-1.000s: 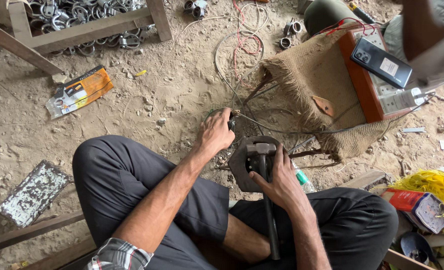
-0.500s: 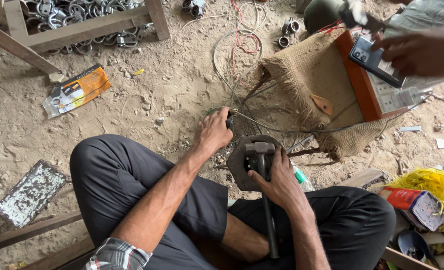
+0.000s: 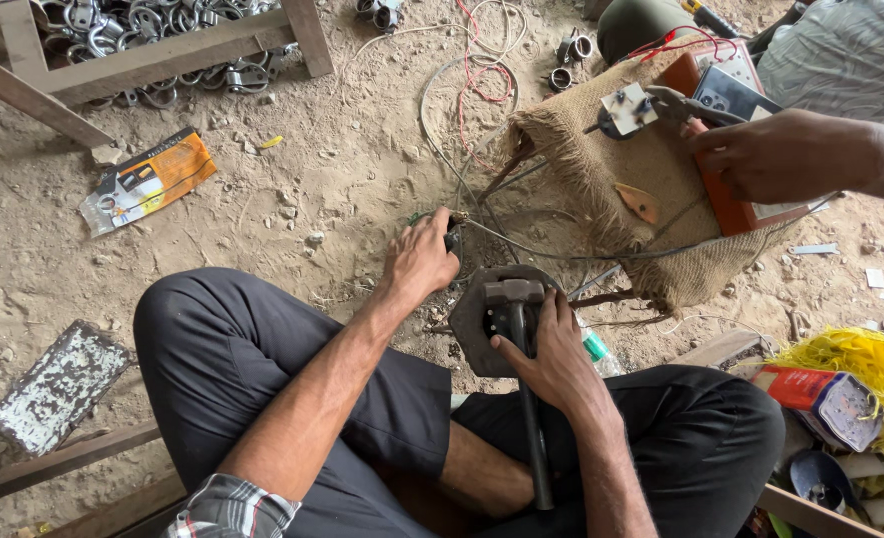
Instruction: The person sits on the ground and uses a hammer to repeatedly strike a small metal piece held by pliers on a metal stand. The person adjusts the metal piece and the stand multiple times while continuing to hammer.
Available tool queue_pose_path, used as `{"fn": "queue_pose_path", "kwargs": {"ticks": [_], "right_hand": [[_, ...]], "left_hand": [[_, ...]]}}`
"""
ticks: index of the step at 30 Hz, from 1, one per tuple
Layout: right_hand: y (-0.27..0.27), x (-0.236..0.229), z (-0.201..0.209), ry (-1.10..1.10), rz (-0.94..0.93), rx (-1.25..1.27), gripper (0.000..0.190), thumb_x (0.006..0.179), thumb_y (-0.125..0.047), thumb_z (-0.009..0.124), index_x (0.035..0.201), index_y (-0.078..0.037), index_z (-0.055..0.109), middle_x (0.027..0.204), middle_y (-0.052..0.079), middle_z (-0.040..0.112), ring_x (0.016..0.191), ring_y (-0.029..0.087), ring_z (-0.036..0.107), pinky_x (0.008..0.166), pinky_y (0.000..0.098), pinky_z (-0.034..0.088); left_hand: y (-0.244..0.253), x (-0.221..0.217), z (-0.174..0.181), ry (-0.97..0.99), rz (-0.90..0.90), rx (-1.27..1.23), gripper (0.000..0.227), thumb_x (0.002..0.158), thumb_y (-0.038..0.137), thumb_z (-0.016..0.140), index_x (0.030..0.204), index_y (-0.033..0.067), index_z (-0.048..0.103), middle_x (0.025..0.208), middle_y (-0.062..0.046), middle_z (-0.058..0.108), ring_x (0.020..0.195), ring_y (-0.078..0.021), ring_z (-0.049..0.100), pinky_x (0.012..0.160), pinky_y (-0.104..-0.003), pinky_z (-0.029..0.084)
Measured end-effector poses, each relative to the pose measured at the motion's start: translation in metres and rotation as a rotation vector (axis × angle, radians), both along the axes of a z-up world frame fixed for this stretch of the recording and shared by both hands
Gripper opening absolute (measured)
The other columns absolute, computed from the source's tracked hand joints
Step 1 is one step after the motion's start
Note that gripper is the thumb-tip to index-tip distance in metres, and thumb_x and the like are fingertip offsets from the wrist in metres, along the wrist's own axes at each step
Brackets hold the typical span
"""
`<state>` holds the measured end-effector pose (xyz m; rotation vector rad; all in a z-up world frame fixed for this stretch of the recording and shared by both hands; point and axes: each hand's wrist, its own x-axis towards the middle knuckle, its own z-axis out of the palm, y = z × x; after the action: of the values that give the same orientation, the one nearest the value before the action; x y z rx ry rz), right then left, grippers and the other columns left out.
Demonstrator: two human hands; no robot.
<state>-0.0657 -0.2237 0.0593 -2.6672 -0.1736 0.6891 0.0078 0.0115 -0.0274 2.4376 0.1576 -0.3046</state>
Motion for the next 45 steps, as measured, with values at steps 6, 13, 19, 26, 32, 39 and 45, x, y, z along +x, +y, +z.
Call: {"fn": "queue_pose_path", "kwargs": {"ticks": [6,13,19,26,32,39,45], "right_hand": [[0.000,0.000,0.000,-0.024,0.007,0.035,0.118,0.082,-0.059,0.076,0.149,0.019,0.019,0.158,0.041,0.018,0.149,0.051,0.024,0.119,0.0526,0.031],[-0.007,0.008,0.017,-0.052,-0.289,0.314,0.088,0.101,-0.062,0.034,0.157,0.005,0.028,0.162,0.030,0.027,0.152,0.040,0.026,0.121,0.0496,0.025],[-0.038,0.015,0.018,0.271,-0.662,1.041,0.088,0.104,-0.070,0.024,0.141,0.004,0.052,0.137,0.022,0.058,0.128,0.029,0.053,0.102,0.0395,0.044],[-0.052,0.000,0.009,0.473,-0.857,1.312,0.047,0.108,-0.042,0.048,0.131,-0.002,0.059,0.111,0.009,0.063,0.098,0.018,0.064,0.074,0.0302,0.055],[-0.042,0.002,0.024,0.457,-0.773,1.408,0.040,0.101,-0.024,0.046,0.135,-0.008,0.058,0.115,0.012,0.066,0.102,0.024,0.068,0.077,0.0351,0.060],[-0.028,0.011,0.026,0.311,-0.911,1.505,0.056,0.083,0.009,0.041,0.136,-0.005,0.048,0.132,0.015,0.058,0.121,0.028,0.059,0.084,0.0325,0.065],[-0.023,0.022,0.044,0.434,-0.585,1.674,0.063,0.080,0.012,0.038,0.142,0.005,0.050,0.150,0.029,0.054,0.140,0.043,0.053,0.057,0.0154,0.055]], "left_hand": [[-0.001,0.002,0.007,0.006,0.006,0.019,0.054,0.080,0.003,0.059,0.133,0.0006,0.049,0.114,-0.020,0.069,0.101,-0.0337,0.068,0.096,-0.057,0.051],[-0.016,-0.009,0.061,-0.154,-0.182,0.053,0.056,0.078,0.002,0.064,0.132,0.0102,0.052,0.126,-0.013,0.064,0.114,-0.0293,0.060,0.097,-0.049,0.048],[-0.058,-0.047,0.109,-1.113,-0.583,0.208,0.035,0.099,0.020,0.081,0.124,0.0240,0.056,0.135,0.000,0.055,0.132,-0.0208,0.050,0.107,-0.042,0.038],[-0.068,-0.074,0.123,-1.225,-0.769,0.182,0.027,0.107,0.032,0.067,0.129,0.0335,0.051,0.138,0.008,0.052,0.142,-0.0148,0.046,0.119,-0.040,0.037],[-0.060,-0.068,0.130,-1.082,-0.894,-0.014,0.066,0.092,0.060,0.062,0.149,0.0308,0.047,0.144,-0.002,0.049,0.139,-0.0230,0.045,0.115,-0.046,0.035],[-0.047,-0.041,0.108,-0.994,-0.428,-0.184,0.053,0.109,0.052,0.043,0.145,0.0133,0.048,0.143,-0.013,0.052,0.131,-0.0264,0.051,0.112,-0.047,0.037],[-0.037,-0.002,0.064,-0.703,0.261,-0.379,0.047,0.103,0.036,0.053,0.136,0.0032,0.048,0.131,-0.018,0.055,0.119,-0.0287,0.055,0.105,-0.049,0.046]]}}
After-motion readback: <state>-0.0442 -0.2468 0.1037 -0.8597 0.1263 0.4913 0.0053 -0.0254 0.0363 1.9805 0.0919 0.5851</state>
